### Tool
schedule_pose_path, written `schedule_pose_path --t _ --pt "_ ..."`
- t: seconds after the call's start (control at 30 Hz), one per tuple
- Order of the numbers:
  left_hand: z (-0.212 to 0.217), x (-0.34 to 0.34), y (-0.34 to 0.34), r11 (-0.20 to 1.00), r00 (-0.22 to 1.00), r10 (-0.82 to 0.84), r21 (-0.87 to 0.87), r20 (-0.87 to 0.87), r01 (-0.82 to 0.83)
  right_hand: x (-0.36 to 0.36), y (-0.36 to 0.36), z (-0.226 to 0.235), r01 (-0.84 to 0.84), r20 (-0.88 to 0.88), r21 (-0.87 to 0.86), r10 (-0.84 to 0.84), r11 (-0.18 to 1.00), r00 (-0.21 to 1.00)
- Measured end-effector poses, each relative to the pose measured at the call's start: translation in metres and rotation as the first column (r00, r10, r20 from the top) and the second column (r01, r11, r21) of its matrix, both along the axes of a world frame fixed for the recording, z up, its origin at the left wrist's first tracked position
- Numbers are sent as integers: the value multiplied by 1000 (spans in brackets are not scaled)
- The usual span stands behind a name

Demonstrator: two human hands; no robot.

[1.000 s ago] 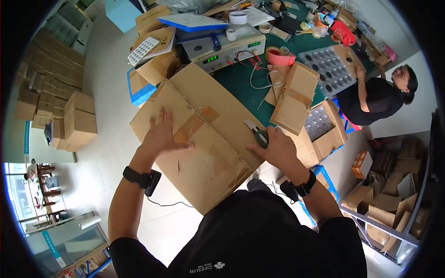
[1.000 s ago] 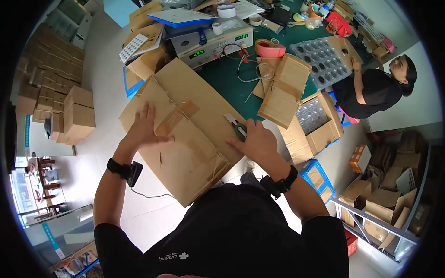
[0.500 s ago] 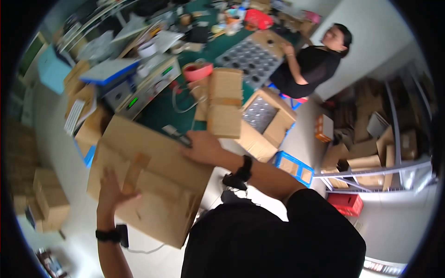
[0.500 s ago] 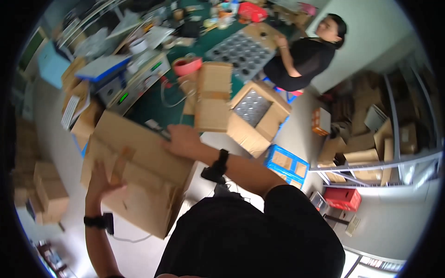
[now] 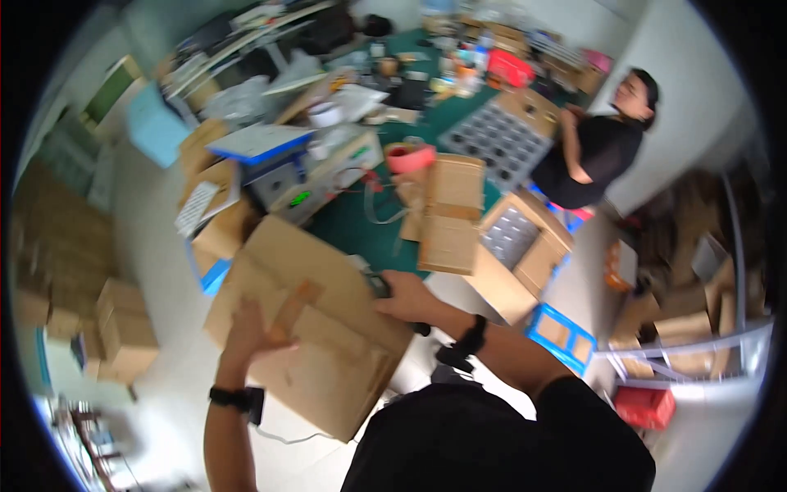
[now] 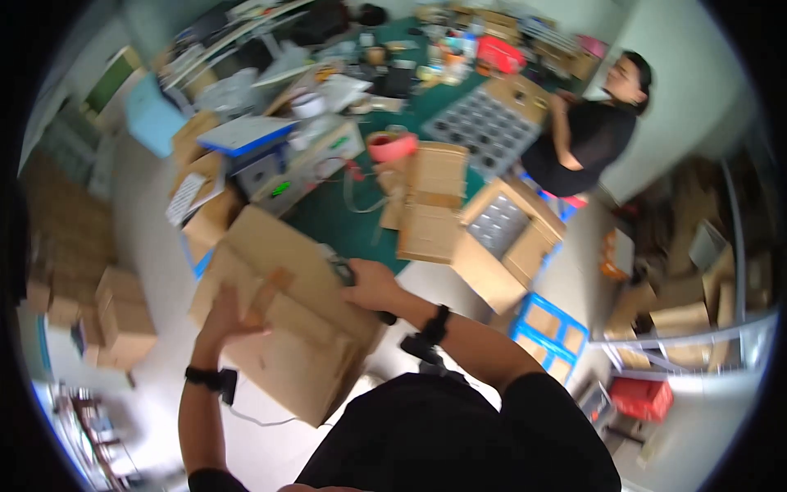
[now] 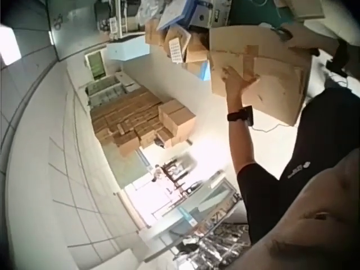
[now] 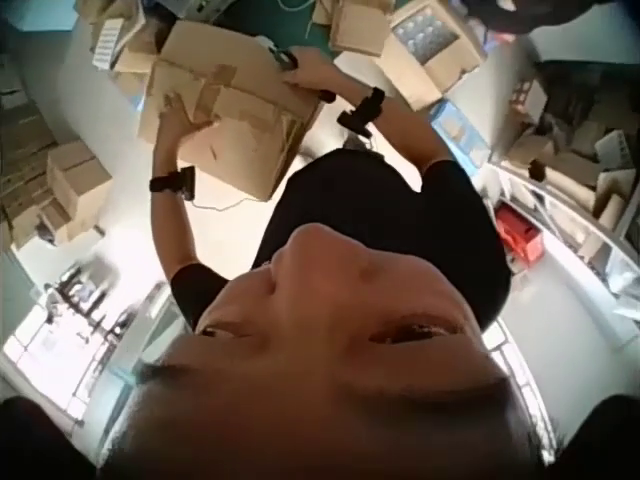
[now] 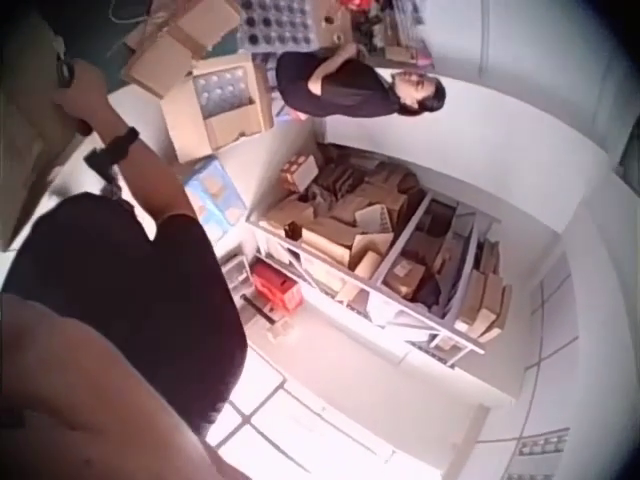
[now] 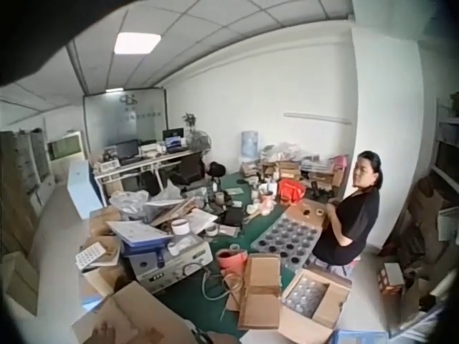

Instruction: The person cuts a cardboard box into pieces with a utility knife, discards the scraps into a bin, and then applies tape to the remaining box sections using a tape dispenser.

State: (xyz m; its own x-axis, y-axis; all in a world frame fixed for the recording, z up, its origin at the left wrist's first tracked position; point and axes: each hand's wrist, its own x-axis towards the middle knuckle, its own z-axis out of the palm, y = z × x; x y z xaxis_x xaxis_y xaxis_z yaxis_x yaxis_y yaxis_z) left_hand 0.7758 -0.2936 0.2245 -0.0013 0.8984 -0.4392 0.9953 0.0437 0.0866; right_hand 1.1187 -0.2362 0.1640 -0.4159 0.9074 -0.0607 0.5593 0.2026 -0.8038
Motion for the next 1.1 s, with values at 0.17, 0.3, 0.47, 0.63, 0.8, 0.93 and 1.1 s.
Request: schedule_pose_path --t 0.17,0.3,0.47,0.63,0.8,0.93,1.1 --pt "5 6 -2 997 996 28 73 85 -34 0 6 -5 47 -20 -205 -52 978 998" --pt "-16 -21 -15 985 994 63 152 85 -75 -13 2 -16 -32 29 145 28 989 999" --pt "-1 28 6 979 979 197 41 46 -199 6 -2 3 61 -178 -193 -96 979 979" --pt "8 18 -11 969 966 247 4 80 -248 12 19 -32 -23 -171 -116 3 993 985" --pt "15 20 -18 962 958 268 22 100 -271 8 21 -43 -13 -181 55 23 998 983" --pt "38 76 38 661 675 397 -316 -622 -681 -1 10 -19 43 -187 -145 -70 988 980" --pt "-6 18 -2 985 989 131 103 62 -137 8 4 -4 37 -277 -236 -103 971 955"
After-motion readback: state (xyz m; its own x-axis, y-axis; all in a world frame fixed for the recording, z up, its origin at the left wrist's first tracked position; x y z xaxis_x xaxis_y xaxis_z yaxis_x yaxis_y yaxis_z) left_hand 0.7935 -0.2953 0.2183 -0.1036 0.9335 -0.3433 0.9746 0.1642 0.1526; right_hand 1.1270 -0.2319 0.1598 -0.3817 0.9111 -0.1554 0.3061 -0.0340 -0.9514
